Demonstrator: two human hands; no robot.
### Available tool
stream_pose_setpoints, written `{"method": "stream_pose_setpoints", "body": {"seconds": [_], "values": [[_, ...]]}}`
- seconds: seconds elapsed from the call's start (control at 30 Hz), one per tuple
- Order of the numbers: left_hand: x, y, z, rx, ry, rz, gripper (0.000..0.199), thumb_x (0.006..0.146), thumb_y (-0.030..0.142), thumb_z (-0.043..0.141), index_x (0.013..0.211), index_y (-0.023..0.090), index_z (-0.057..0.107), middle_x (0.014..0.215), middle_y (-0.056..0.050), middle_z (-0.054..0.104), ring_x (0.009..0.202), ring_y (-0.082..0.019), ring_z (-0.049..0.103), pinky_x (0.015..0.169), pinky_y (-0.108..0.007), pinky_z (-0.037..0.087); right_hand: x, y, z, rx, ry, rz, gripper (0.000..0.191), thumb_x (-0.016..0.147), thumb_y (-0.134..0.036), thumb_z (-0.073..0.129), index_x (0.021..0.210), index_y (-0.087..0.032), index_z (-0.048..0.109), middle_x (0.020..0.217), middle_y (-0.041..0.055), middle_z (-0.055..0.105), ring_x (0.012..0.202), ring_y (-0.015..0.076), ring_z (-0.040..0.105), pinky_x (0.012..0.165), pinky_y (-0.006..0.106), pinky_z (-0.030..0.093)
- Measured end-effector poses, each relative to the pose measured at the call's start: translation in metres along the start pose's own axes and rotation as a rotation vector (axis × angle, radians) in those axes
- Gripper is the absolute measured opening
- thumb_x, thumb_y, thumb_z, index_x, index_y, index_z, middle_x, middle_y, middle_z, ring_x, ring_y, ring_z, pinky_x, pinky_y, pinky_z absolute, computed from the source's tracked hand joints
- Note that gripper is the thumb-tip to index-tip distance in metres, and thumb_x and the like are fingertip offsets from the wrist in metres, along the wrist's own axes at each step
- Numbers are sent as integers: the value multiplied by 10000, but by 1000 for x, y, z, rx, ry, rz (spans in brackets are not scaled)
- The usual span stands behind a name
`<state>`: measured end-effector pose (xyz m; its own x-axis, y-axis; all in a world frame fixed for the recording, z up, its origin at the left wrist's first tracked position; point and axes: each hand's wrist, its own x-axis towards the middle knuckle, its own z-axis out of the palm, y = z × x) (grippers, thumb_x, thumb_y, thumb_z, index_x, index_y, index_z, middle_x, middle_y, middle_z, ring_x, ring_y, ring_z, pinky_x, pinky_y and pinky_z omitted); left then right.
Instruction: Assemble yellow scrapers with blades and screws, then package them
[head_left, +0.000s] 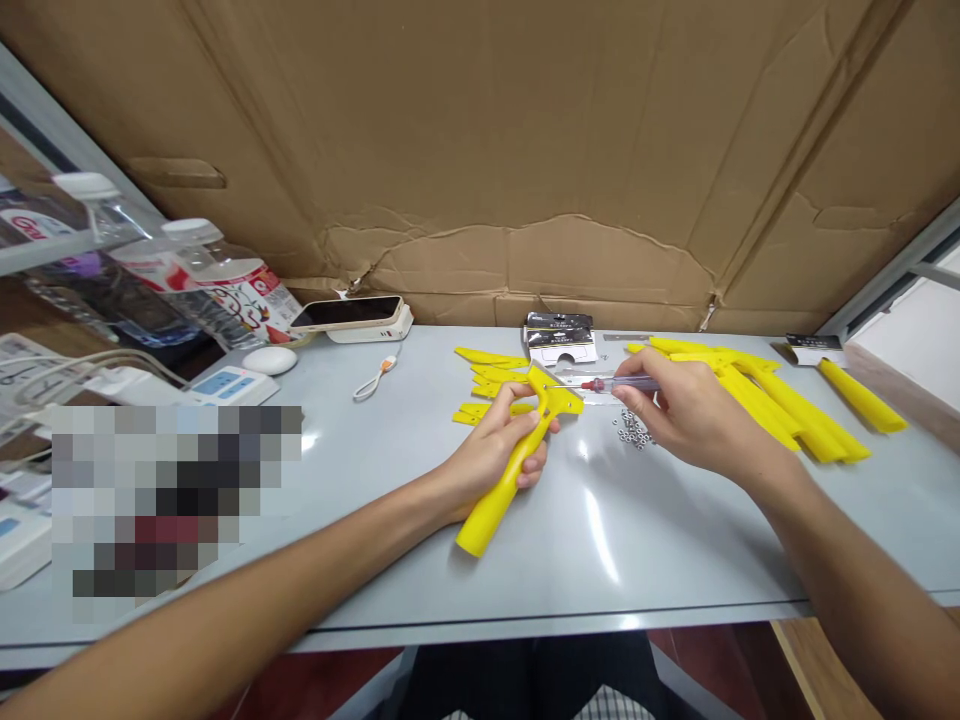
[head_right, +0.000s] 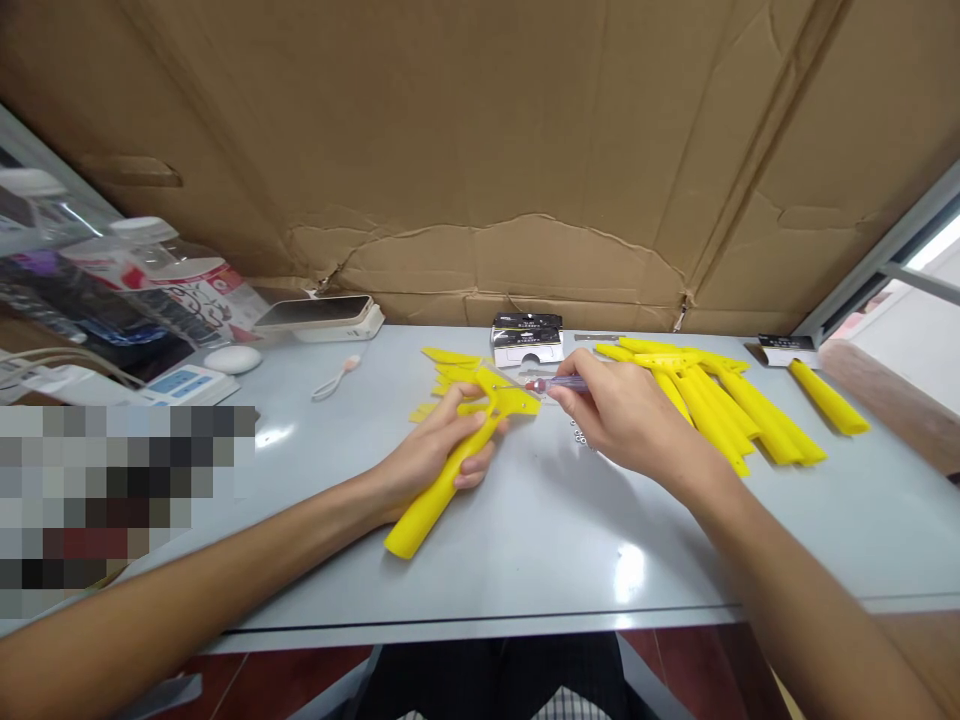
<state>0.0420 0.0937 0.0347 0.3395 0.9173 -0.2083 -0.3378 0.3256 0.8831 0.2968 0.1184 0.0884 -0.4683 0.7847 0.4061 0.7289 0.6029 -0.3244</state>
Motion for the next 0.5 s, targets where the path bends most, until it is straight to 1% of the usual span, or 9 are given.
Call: {"method": "stream_pose_setpoints", "body": {"seconds": [0.1, 0.17, 0.23, 0.3, 0.4, 0.43, 0.5], "values": [[0, 0, 0, -2, 6, -4, 315, 1021, 264, 651, 1181, 303, 383, 1048, -20, 666, 510, -59, 507, 454, -176, 382, -1, -4, -1, 10, -43, 7, 147, 1065, -355, 571, 1118, -222, 604, 713, -8, 678, 601, 188, 582, 617, 308, 370], [0, 0, 0, -5, 5, -6, 298, 1032, 252, 630, 1181, 303, 377, 1057, -22, 665, 512, -57, 506, 456, -174, 379, -2, -6, -1, 40, -67, 6, 141, 1032, -311, 595, 1144, -227, 574, 770, -3, 699, 596, 179, 581, 606, 306, 388], [0, 0, 0, -7, 1, -7, 282, 1043, 247, 612, 1181, 302, 373, 1067, -23, 663, 513, -56, 508, 456, -173, 380, -3, -5, -1, 60, -72, 6, 114, 1029, -285, 589, 1127, -235, 560, 846, 16, 724, 616, 176, 595, 604, 305, 406], [1, 0, 0, -10, -1, -7, 279, 1047, 247, 606, 1185, 301, 370, 1072, -21, 660, 512, -54, 510, 457, -172, 385, -4, -3, 1, 71, -77, 16, 100, 1055, -306, 571, 1132, -241, 568, 906, 34, 747, 643, 183, 616, 618, 310, 422], [1, 0, -2, -13, -7, -8, 288, 1043, 261, 621, 1183, 300, 371, 1071, -14, 654, 509, -50, 508, 459, -172, 391, -2, 0, 2, 65, -75, 39, 129, 1082, -364, 565, 1120, -242, 583, 998, 70, 784, 735, 211, 670, 666, 324, 443], [1, -1, -2, -13, -12, -6, 291, 1042, 266, 627, 1181, 299, 374, 1074, -14, 652, 511, -49, 508, 461, -172, 392, -2, 1, 2, 54, -71, 43, 138, 1086, -376, 560, 1099, -241, 585, 996, 73, 789, 755, 218, 678, 675, 327, 441], [1, -1, -3, -9, -20, -1, 289, 1041, 271, 632, 1180, 297, 380, 1083, -17, 650, 514, -47, 510, 463, -172, 393, -2, 0, 1, 27, -73, 44, 159, 1097, -393, 539, 1079, -243, 586, 914, 57, 777, 747, 226, 673, 672, 329, 424]]}}
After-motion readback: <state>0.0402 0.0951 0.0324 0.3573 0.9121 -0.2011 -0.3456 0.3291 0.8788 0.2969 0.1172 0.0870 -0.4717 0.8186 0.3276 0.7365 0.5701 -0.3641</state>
